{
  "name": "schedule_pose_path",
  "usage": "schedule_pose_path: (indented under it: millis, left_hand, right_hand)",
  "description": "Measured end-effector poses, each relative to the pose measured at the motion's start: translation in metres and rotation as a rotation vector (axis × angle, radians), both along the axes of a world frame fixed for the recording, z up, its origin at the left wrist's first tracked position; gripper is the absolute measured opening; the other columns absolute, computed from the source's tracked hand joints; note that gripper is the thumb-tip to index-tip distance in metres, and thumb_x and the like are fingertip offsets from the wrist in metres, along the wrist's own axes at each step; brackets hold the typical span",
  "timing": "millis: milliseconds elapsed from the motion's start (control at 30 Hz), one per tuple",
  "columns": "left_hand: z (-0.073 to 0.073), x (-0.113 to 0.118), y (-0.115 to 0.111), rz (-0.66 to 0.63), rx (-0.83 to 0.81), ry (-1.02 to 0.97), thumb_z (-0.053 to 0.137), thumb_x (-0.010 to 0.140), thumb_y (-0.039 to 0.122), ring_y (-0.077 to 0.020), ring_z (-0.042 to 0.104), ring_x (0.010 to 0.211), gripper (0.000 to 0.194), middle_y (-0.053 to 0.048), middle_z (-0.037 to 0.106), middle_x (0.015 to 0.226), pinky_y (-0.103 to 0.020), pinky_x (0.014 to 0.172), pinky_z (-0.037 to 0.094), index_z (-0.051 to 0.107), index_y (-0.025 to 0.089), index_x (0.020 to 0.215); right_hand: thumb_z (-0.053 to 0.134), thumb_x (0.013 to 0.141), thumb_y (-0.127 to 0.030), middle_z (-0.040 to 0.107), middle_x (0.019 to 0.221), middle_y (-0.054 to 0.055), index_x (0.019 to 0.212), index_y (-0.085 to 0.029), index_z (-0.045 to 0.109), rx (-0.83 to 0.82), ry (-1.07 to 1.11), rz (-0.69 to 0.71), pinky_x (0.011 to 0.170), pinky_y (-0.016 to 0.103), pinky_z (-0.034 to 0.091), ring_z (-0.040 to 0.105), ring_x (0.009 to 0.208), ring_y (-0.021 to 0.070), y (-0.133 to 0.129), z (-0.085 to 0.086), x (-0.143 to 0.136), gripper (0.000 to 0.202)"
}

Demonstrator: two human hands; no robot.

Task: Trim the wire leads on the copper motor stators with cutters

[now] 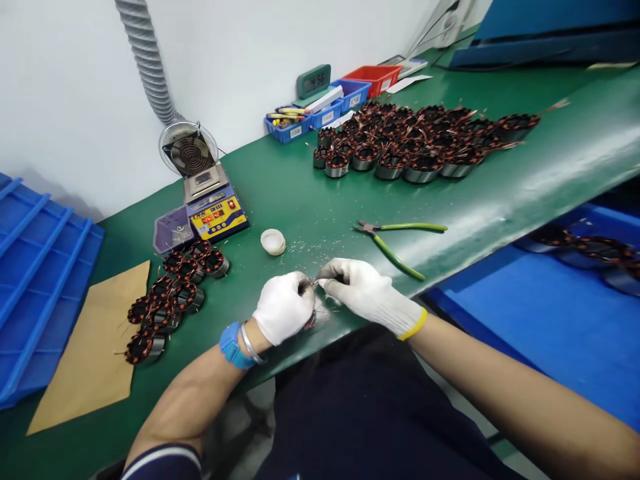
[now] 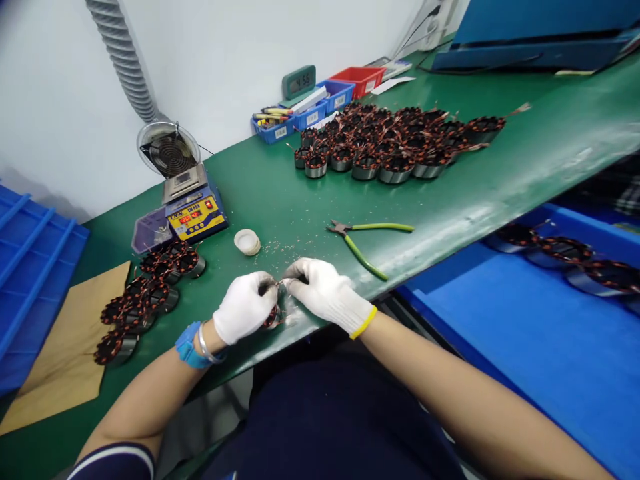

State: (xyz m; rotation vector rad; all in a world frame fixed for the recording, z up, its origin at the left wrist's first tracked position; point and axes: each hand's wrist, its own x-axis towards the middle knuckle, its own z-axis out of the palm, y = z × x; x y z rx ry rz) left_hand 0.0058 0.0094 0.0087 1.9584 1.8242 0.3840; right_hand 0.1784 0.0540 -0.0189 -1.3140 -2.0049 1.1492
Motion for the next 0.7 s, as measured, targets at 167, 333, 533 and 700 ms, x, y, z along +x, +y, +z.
schedule_pose_path:
  millis: [167, 333, 533, 700]
  left_hand:
    - [-0.007, -0.002, 0.006, 0.043, 0.036, -0.046, 0.051, 0.09, 0.019, -0.0158, 0.061, 0.069, 0.019, -0.001, 0.07, 0.074, -0.027, 0.066, 0.045, 0.066, 0.019, 0.077]
    - [-0.011, -0.006, 0.013, 0.077, 0.03, -0.087, 0.052, 0.089, 0.019, -0.0157, 0.06, 0.07, 0.017, 0.0, 0.068, 0.074, -0.026, 0.066, 0.046, 0.064, 0.02, 0.077]
    - [-0.011, -0.006, 0.012, 0.034, 0.029, -0.082, 0.051, 0.09, 0.017, -0.0156, 0.057, 0.066, 0.019, 0.0, 0.065, 0.07, -0.026, 0.062, 0.043, 0.062, 0.02, 0.075]
    - [-0.008, -0.004, 0.01, 0.012, 0.044, 0.021, 0.054, 0.088, 0.014, -0.0174, 0.06, 0.07, 0.017, -0.002, 0.067, 0.072, -0.029, 0.066, 0.043, 0.064, 0.019, 0.076]
  right_hand:
    - [0.054, 0.084, -0.034, 0.072, 0.08, 0.006, 0.086, -0.019, 0.066, -0.022, 0.054, -0.026, 0.068, 0.033, 0.054, 0.067, 0.075, 0.0209, 0.0, -0.001, -0.003, 0.02]
    - [0.054, 0.086, -0.027, 0.074, 0.095, 0.007, 0.093, -0.02, 0.069, 0.08, 0.073, 0.092, 0.077, 0.034, 0.056, 0.069, 0.087, 0.0219, -0.001, -0.005, 0.006, 0.018]
    - [0.057, 0.091, -0.026, 0.072, 0.11, 0.016, 0.112, -0.015, 0.07, 0.961, -0.139, 0.423, 0.091, 0.049, 0.05, 0.064, 0.105, 0.0317, 0.038, -0.007, 0.011, 0.027]
    - [0.05, 0.096, -0.025, 0.074, 0.099, 0.012, 0.097, -0.016, 0.071, 0.934, -0.241, 0.55, 0.073, 0.037, 0.049, 0.065, 0.087, 0.0251, 0.046, -0.005, 0.002, 0.023]
